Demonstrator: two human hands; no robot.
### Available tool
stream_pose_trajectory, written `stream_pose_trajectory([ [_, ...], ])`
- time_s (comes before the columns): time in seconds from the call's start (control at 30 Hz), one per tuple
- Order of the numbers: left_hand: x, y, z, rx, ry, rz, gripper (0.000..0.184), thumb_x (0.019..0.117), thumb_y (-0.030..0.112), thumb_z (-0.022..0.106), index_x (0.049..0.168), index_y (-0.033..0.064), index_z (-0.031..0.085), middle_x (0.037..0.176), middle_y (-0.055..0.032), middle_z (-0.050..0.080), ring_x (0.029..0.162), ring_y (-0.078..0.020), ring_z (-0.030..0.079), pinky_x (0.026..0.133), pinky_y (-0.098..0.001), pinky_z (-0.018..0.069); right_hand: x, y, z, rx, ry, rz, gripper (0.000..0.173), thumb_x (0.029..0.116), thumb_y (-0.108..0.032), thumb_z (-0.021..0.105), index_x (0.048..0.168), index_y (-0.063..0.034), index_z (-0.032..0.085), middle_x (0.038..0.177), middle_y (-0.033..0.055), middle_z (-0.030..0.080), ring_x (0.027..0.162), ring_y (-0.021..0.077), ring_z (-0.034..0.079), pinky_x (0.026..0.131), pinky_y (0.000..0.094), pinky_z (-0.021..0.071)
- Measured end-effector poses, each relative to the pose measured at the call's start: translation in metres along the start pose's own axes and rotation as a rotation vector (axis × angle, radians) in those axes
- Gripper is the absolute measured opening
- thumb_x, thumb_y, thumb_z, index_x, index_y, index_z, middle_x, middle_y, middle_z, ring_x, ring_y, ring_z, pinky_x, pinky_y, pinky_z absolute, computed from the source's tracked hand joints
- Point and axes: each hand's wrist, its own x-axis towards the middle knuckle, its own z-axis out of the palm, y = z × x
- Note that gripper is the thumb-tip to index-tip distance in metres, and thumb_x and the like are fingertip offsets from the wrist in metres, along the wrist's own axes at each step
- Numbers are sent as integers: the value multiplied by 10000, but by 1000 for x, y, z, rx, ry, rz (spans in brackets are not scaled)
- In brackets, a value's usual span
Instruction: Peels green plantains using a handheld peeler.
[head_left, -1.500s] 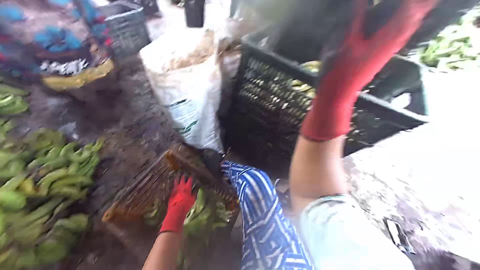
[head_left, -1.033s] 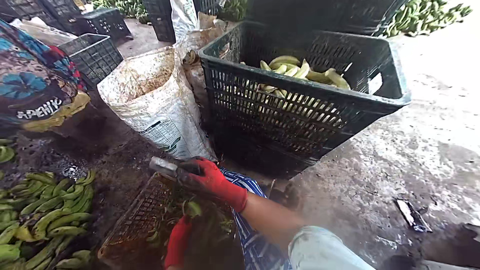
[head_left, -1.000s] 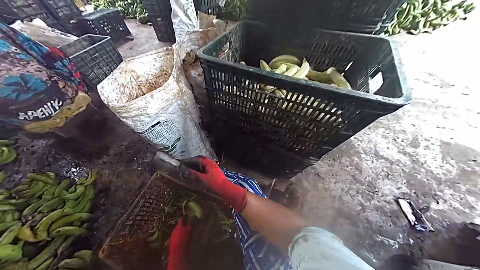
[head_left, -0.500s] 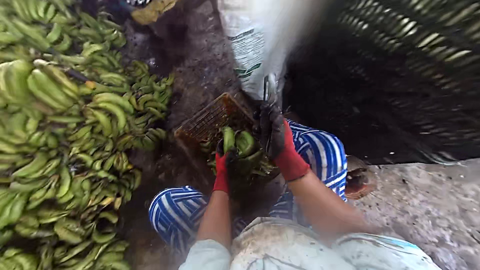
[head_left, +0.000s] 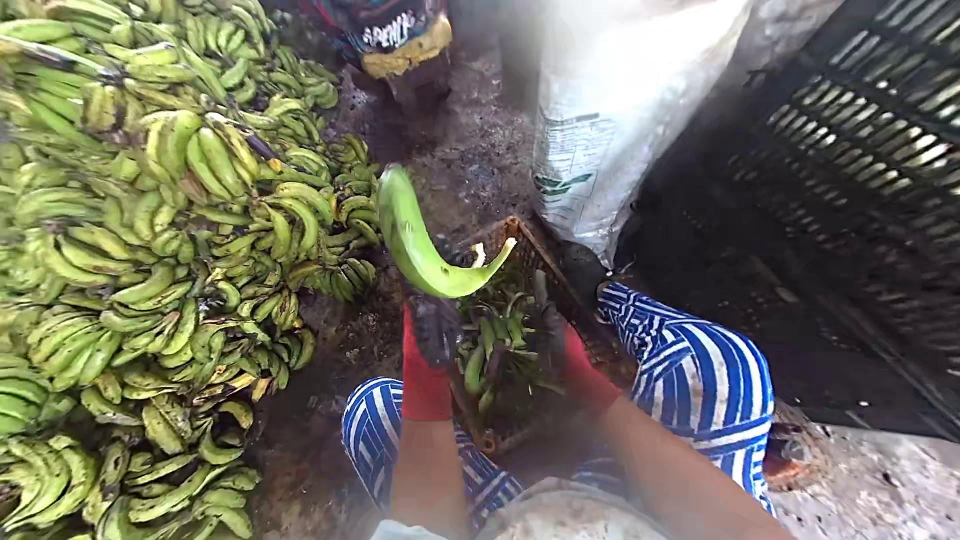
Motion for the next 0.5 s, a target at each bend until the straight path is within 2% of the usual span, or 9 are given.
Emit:
stream_pose_trajectory([
  [0.07, -5, 27, 12, 256, 246, -32, 333, 941, 272, 681, 1237, 171, 568, 924, 58, 692, 781, -27, 669, 680, -217, 580, -16, -14, 9, 2, -33, -66, 441, 1122, -331, 365, 1433, -34, 461, 1083, 115, 695, 827, 177, 711, 717, 351, 612],
  [0.13, -9, 37, 30, 399, 377, -39, 455, 920, 124, 665, 1346, 140, 505, 1017, 38, 685, 872, -44, 676, 739, -240, 590, -37, -17, 15, -199, -84, -115, 464, 1115, -320, 372, 1457, -16, 449, 1101, 132, 687, 888, 179, 706, 791, 371, 609],
  [0.23, -11, 38, 26, 430, 307, -18, 574, 899, 104, 689, 1418, 138, 445, 1153, 20, 669, 1006, -68, 666, 844, -271, 585, -67, -24, 20, -470, -168, -238, 481, 1088, -307, 393, 1415, 27, 506, 1112, 182, 687, 937, 218, 698, 854, 428, 579],
  [0.3, -12, 37, 23, 455, 248, -48, 544, 899, 101, 667, 1402, 102, 461, 1163, 13, 672, 1029, -70, 662, 880, -276, 575, -94, -49, 24, -396, -205, -567, 471, 1055, -312, 449, 1305, 66, 579, 1028, 133, 709, 898, 129, 689, 831, 341, 576],
  [0.33, -14, 36, 22, 488, 231, -75, 542, 910, 103, 661, 1413, 98, 458, 1169, 19, 668, 1036, -59, 658, 888, -266, 572, -106, -64, 25, -250, -244, -777, 445, 1053, -356, 480, 1231, 31, 606, 965, 59, 707, 852, 65, 679, 776, 281, 590],
  [0.4, -19, 32, 23, 530, 219, -110, 562, 923, 134, 679, 1438, 116, 454, 1190, 29, 663, 1045, -49, 653, 885, -258, 571, -122, -102, 29, 111, -436, -1019, 344, 1046, -432, 531, 1236, -179, 665, 982, -69, 746, 816, 22, 706, 689, 239, 622],
  [0.43, -20, 31, 22, 548, 199, -109, 577, 928, 158, 687, 1452, 128, 446, 1204, 36, 656, 1049, -46, 647, 884, -256, 568, -124, -116, 28, 159, -496, -1080, 350, 1050, -419, 533, 1279, -196, 675, 1020, -69, 755, 838, 31, 718, 706, 243, 626],
  [0.47, -20, 30, 20, 548, 176, -90, 578, 923, 182, 706, 1441, 138, 453, 1192, 45, 658, 1036, -43, 650, 873, -255, 571, -119, -117, 25, 49, -448, -1102, 329, 1060, -373, 522, 1276, -169, 663, 995, -54, 752, 824, 41, 714, 701, 246, 623],
  [0.5, -20, 29, 17, 516, 159, -70, 572, 912, 205, 723, 1419, 148, 463, 1166, 54, 666, 1012, -40, 656, 853, -250, 577, -110, -106, 21, -177, -346, -1033, 294, 1058, -310, 515, 1219, -101, 646, 913, -4, 733, 768, 85, 700, 674, 284, 613],
])
